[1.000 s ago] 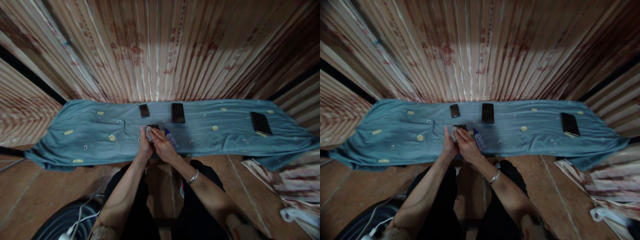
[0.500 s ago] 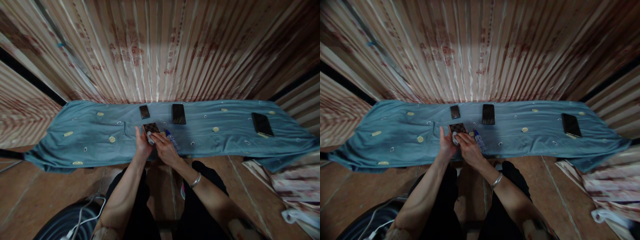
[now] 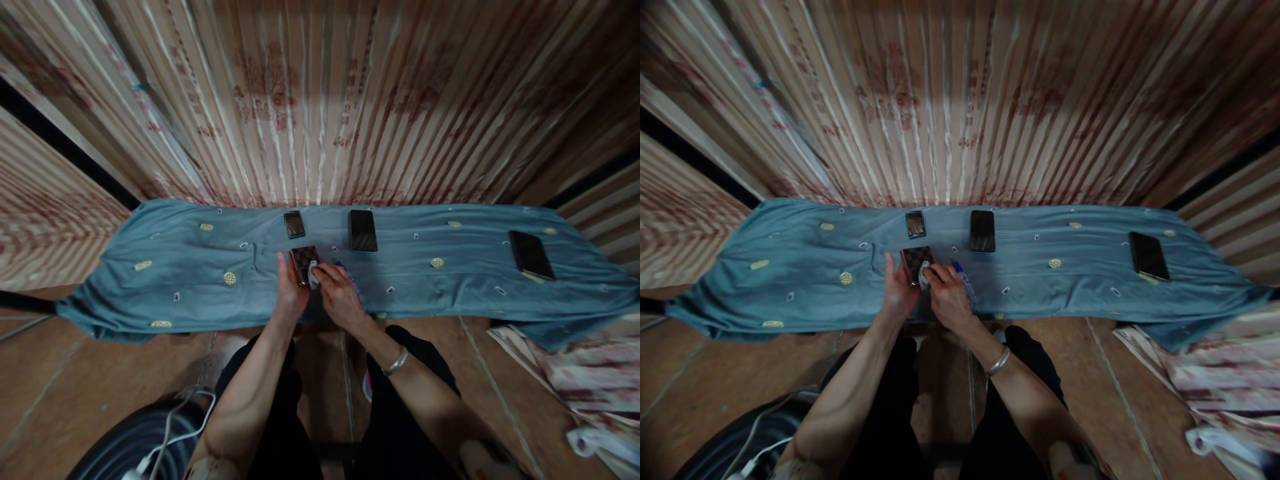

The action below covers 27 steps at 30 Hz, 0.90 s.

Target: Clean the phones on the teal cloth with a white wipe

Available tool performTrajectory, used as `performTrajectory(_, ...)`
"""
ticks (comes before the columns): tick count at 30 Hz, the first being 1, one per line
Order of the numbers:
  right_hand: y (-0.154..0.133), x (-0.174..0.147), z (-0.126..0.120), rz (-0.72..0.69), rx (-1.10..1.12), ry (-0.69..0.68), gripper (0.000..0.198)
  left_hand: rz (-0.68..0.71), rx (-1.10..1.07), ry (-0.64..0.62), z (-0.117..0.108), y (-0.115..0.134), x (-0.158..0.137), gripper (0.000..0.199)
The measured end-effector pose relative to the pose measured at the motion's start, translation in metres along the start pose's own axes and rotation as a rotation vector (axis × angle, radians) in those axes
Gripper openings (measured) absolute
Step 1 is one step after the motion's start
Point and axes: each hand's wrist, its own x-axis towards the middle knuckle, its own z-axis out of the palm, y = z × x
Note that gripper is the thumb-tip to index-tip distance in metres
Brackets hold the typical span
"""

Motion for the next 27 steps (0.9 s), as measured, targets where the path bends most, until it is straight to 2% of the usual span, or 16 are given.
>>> performTrajectory(9, -0.011, 0.001, 0.001, -0.073, 0.060, 0.032, 0.046, 0.026, 0.029, 0.064, -0.003, -0.005, 0.004, 0.046)
performTrajectory(16, -0.013, 0.002, -0.004, -0.106, 0.072, -0.047, 0.047, 0.012, 0.016, 0.075, -0.004, -0.001, 0.004, 0.047)
performTrajectory(21, -0.015, 0.000, -0.005, -0.144, 0.063, -0.063, 0.047, 0.005, 0.012, 0.051, -0.005, 0.005, 0.004, 0.053)
performTrajectory(27, -0.008, 0.001, -0.008, -0.107, -0.010, -0.082, 0.046, 0.036, -0.001, 0.019, -0.004, 0.003, 0.004, 0.055)
